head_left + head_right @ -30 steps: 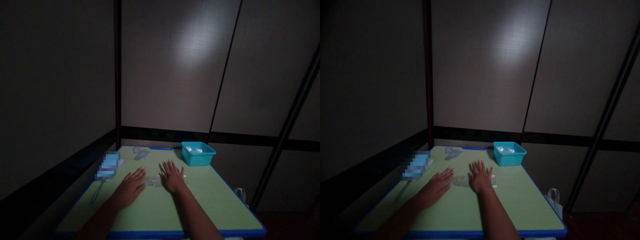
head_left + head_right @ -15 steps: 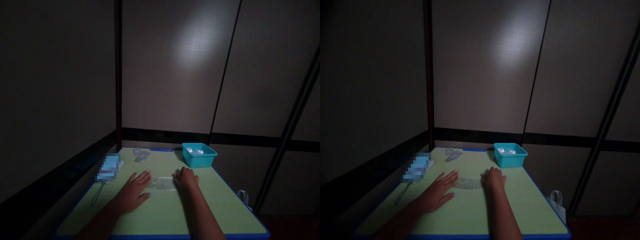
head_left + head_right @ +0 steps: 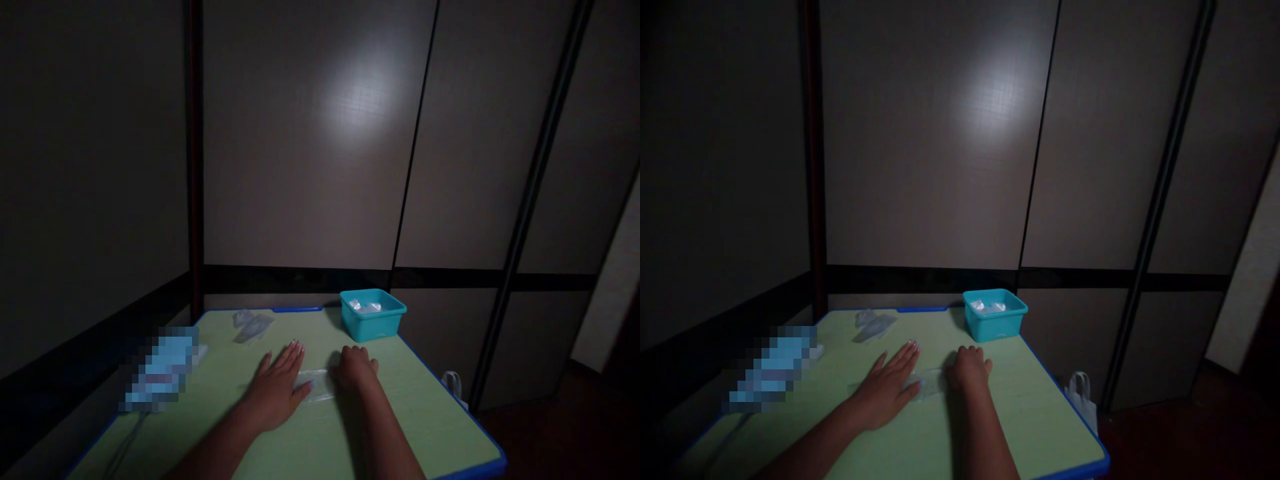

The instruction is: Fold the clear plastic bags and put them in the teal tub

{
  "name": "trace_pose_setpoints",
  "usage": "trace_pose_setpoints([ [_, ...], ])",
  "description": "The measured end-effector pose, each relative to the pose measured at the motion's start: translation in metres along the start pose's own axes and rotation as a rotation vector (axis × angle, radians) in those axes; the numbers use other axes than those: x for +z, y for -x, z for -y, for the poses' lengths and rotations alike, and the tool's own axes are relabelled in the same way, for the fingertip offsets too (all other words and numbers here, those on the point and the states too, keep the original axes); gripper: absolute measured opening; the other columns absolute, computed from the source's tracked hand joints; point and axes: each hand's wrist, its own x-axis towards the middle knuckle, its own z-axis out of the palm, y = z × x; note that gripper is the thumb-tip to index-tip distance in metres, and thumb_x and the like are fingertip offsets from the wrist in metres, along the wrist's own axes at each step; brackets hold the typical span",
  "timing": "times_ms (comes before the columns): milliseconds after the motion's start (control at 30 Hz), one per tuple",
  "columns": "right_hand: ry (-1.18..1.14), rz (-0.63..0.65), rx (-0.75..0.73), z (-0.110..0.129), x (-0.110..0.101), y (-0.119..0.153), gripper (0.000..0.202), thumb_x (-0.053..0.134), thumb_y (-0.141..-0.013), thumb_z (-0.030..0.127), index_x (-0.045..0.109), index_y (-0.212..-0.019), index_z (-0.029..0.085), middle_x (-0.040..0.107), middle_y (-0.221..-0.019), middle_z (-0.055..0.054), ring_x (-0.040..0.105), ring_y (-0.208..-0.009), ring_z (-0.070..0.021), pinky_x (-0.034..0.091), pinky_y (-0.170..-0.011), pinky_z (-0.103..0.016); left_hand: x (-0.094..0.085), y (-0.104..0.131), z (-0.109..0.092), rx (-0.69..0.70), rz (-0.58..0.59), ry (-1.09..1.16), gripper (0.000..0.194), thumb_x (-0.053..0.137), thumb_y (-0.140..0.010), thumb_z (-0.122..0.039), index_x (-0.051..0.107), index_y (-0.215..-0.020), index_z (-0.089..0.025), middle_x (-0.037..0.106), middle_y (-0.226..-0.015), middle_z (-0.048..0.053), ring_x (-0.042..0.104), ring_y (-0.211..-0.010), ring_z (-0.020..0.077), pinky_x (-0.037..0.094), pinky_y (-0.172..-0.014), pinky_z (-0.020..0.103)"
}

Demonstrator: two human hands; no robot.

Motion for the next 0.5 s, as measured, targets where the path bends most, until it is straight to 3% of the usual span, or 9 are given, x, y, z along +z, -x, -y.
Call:
trace_pose_setpoints([
  [233,-0.039,0.021,0.006,-0.002,-0.006,0.003,0.025,0.049,-0.072,0.021,0.060,-0.095,0.021,0.058,-0.107,-0.012,0.047,-0.105,-0.0298,0.037,-0.079,-0.049,0.003,-0.003,-0.009,0.007,0.109,0.028,0.071,0.013,-0.084,-0.063,0.011,-0.141,-0.020,0.007,-0.147,0.005,0.007,-0.135,0.0238,0.014,-0.104,0.052],
  [500,-0.135,0.081,0.020,-0.015,-0.007,-0.003,0.021,0.055,-0.070,0.031,0.062,-0.087,0.020,0.065,-0.094,-0.011,0.058,-0.087,-0.0254,0.041,-0.071,-0.037,0.004,-0.005,-0.008,0.014,0.117,0.022,0.075,0.012,-0.083,-0.066,0.007,-0.141,-0.019,0.006,-0.147,0.006,0.007,-0.135,0.0246,0.012,-0.104,0.055],
])
